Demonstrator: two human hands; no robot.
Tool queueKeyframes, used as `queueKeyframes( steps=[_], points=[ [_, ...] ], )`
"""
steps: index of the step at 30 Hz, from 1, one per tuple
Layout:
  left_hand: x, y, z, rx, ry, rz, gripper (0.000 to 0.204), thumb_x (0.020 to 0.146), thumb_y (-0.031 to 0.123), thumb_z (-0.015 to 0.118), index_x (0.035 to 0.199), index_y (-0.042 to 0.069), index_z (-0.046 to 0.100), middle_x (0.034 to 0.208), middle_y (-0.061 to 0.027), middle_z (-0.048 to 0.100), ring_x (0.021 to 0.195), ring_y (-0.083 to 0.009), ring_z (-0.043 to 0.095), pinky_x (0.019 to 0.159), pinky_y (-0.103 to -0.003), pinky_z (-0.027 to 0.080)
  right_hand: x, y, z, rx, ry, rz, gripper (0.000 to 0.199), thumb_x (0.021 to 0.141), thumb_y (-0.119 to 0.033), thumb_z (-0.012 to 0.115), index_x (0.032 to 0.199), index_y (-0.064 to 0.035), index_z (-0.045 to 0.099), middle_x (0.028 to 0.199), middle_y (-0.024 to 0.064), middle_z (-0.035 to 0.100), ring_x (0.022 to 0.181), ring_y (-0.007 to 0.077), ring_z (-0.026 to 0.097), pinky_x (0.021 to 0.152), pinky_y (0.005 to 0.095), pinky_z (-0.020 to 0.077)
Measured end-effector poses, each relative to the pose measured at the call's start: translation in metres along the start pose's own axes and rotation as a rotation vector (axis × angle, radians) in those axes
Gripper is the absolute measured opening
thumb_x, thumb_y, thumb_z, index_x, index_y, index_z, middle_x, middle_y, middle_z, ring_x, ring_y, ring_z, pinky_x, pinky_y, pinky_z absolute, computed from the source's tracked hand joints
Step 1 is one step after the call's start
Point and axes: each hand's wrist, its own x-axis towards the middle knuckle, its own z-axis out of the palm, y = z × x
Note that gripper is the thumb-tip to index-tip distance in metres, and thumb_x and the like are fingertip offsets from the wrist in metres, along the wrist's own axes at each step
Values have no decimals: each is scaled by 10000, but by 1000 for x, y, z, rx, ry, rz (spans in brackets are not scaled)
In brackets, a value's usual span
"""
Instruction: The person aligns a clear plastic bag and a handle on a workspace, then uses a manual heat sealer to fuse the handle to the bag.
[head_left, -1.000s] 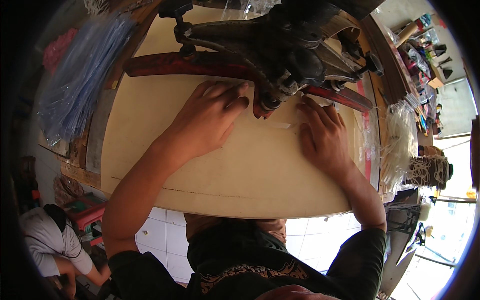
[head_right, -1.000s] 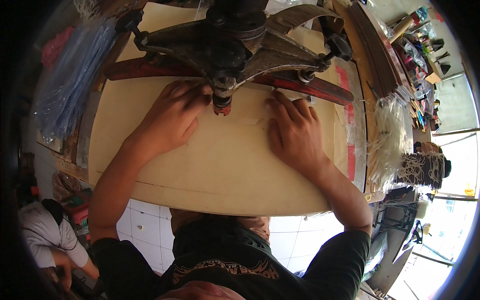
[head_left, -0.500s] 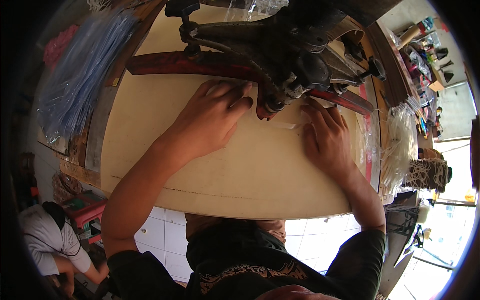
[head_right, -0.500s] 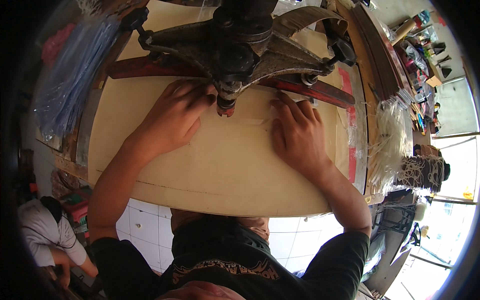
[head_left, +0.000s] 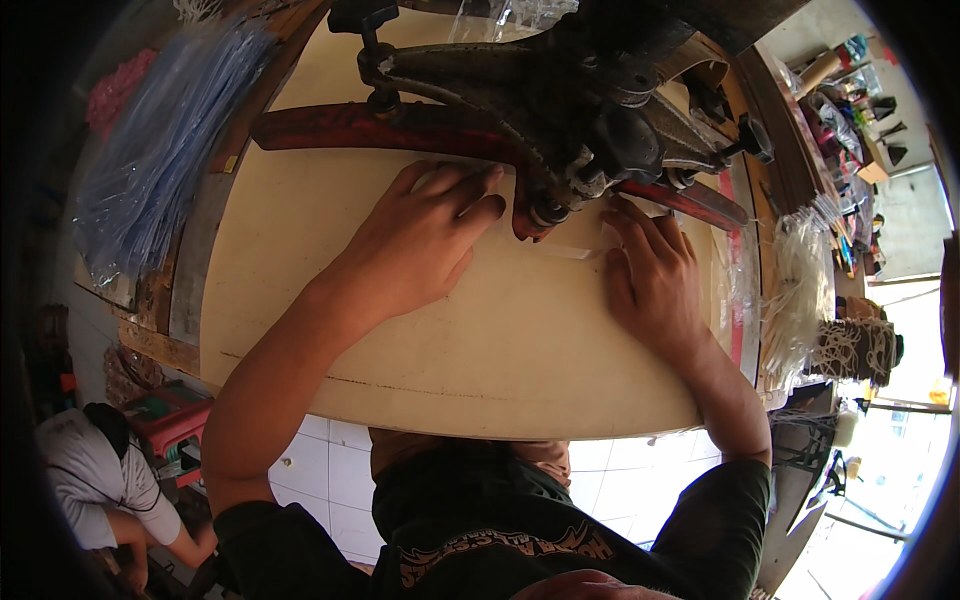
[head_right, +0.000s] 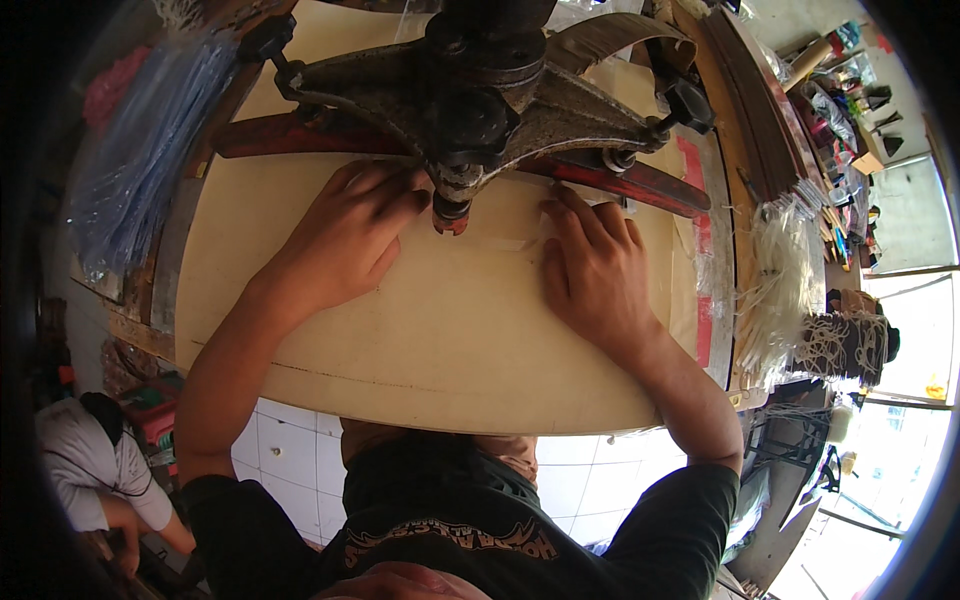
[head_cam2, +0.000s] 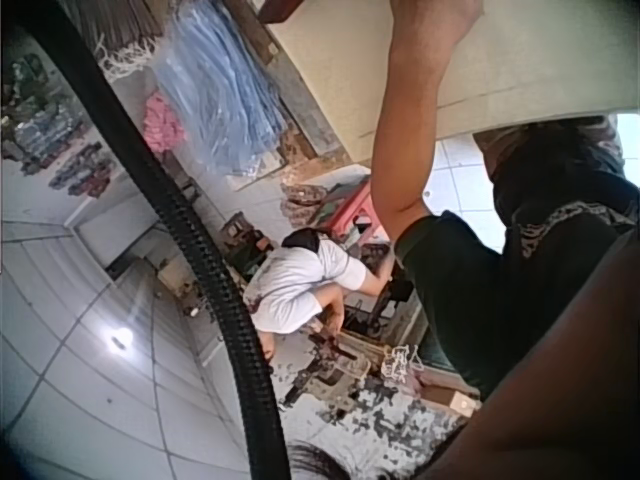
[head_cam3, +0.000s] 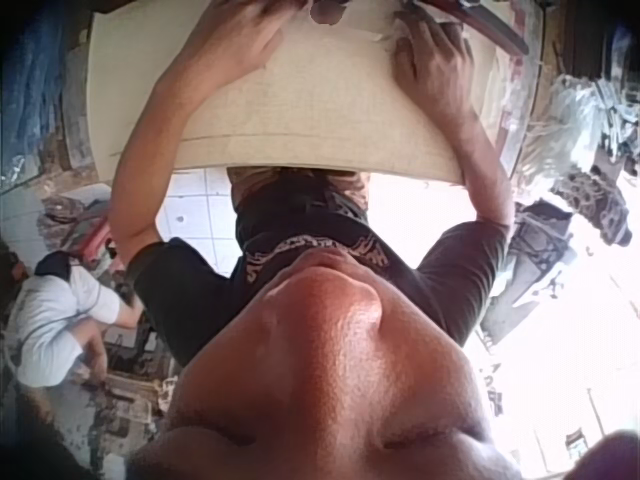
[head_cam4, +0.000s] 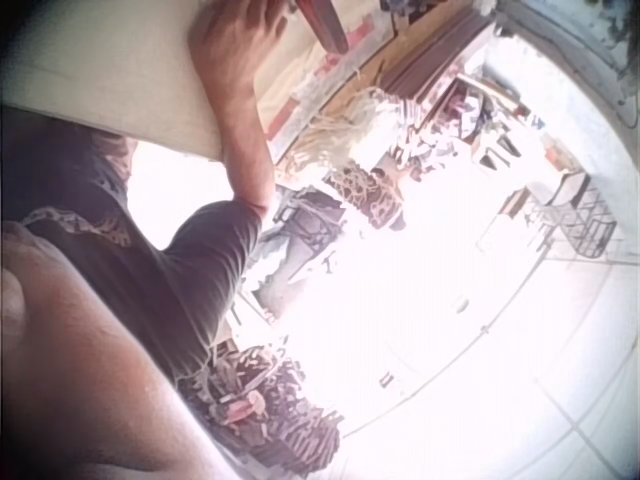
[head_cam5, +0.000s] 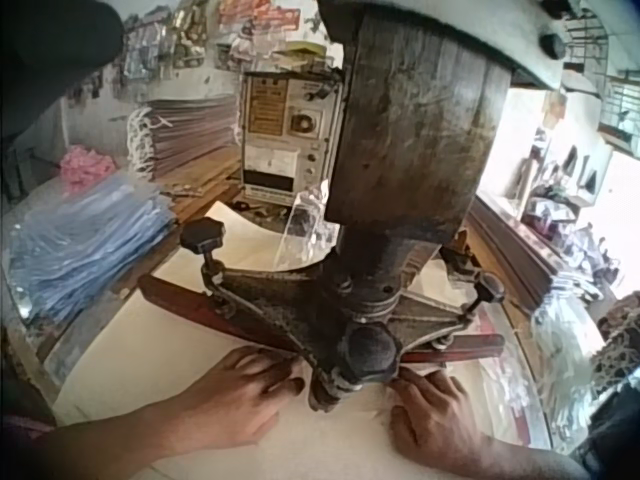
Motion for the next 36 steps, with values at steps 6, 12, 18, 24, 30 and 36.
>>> queueKeyframes(
  steps=[6, 12, 18, 24, 30, 36],
  points=[
    [0, 0, -1, -6, 0, -1, 324, 771, 0, 595, 1094, -20, 595, 1211, -162, 618, 1165, -324, 546, 1029, -453, 421, 0, 0, 1, -3, 7, -3, 379, 778, -59, 601, 1155, -20, 617, 1249, 155, 644, 926, 328, 606, 840, 439, 502],
    [2, 1, -1, -8, 7, 6, 347, 774, 2, 591, 1120, -23, 597, 1177, -170, 630, 1169, -335, 544, 1032, -456, 419, -1, 1, 0, -16, 8, -6, 379, 778, -60, 601, 1155, -21, 616, 1255, 154, 640, 919, 325, 605, 831, 434, 503],
    [0, 2, -2, 24, -5, -20, 254, 806, 55, 608, 1057, 21, 620, 1315, -160, 598, 1182, -310, 540, 1063, -463, 399, 1, 0, -1, -13, 9, -21, 368, 788, -69, 602, 1153, -27, 618, 1251, 152, 643, 922, 313, 608, 829, 431, 503],
    [-2, 4, -3, 19, 25, -22, 348, 793, 37, 611, 1138, -5, 605, 1223, -166, 576, 1161, -349, 526, 1043, -467, 415, 1, 3, -2, 1, -10, -31, 344, 805, -79, 602, 1145, -35, 621, 1258, 142, 645, 929, 305, 609, 828, 424, 502],
    [0, 4, -1, 21, 5, -13, 407, 782, 24, 610, 1185, -20, 589, 1201, -174, 567, 1149, -368, 520, 1039, -479, 417, 0, 4, -3, -4, -10, -39, 334, 806, -81, 603, 1136, -35, 619, 1267, 138, 644, 931, 299, 608, 813, 422, 502],
    [-1, 4, -2, 32, 20, -8, 405, 780, 26, 606, 1181, -27, 588, 1190, -175, 573, 1149, -367, 517, 1042, -475, 412, 3, 2, -5, 4, -30, -36, 328, 797, -79, 605, 1122, -33, 619, 1260, 140, 649, 933, 296, 611, 804, 425, 507]
  ],
)
